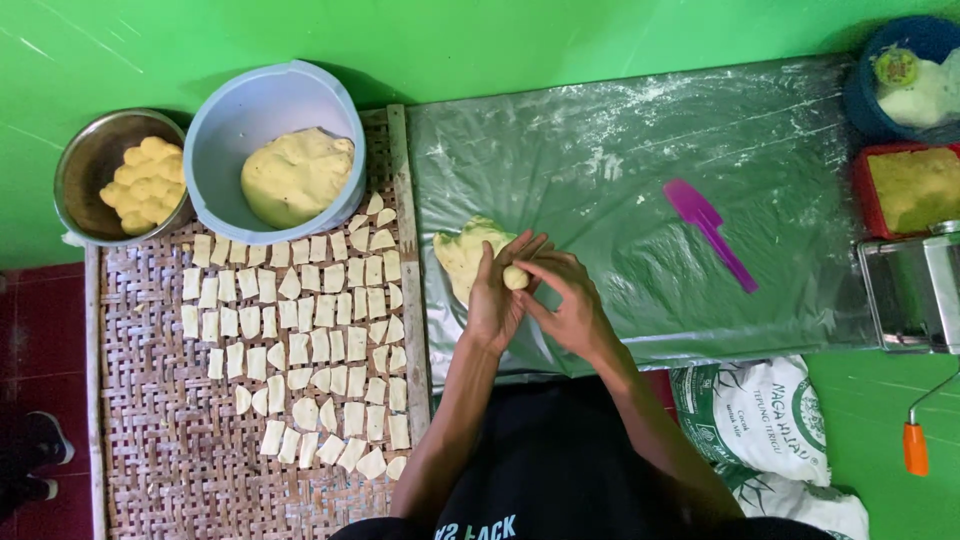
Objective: Cutting dough into small pieces and rolling them into balls by hand on a plastic-covered floor.
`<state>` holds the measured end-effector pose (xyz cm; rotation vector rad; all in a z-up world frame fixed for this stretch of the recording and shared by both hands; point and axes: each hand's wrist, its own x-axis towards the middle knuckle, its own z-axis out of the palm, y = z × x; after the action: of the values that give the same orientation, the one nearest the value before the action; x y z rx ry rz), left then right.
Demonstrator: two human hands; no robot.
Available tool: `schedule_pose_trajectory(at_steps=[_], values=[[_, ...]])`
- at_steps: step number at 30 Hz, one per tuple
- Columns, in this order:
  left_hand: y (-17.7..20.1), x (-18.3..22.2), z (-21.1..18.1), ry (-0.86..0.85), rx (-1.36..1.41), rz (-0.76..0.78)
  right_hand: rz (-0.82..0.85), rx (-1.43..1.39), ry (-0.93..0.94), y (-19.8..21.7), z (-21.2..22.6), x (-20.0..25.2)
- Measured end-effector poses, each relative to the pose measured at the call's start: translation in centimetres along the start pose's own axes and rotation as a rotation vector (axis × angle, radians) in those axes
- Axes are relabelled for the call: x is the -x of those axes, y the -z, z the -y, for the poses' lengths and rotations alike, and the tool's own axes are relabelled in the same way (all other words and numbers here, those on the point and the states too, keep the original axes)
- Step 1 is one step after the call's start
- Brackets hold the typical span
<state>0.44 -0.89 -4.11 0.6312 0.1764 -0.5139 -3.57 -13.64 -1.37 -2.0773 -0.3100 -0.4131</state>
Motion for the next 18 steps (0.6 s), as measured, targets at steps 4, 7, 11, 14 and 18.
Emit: schedule_pose_trajectory(at_steps=[4,7,11,14,18], values=[[1.2,0.8,0.3,0.011,-0.059,0.011,-0.062,-0.048,-0.078,-0.4,-0.9,0.4],[1.2,1.6,0.5,0.007,-0.334,-0.099,-0.1,-0.13,-0.125,0.4,-0.1,0.1],[0.8,2.1,0.5,-0.123,-0.43,-0.144,-0.099,-0.13,-0.12,0.7,0.3,0.1],[0.8,2.1,0.6,-0.182,-0.475,-0.147,-0.092,-0.162,-0.088,1.0,1.0,-0.2],[0.1,2.6,0.2,-0.224,-0.514,-0.149,-0.072,-0.25,-0.092,1.2,1.0,0.0]])
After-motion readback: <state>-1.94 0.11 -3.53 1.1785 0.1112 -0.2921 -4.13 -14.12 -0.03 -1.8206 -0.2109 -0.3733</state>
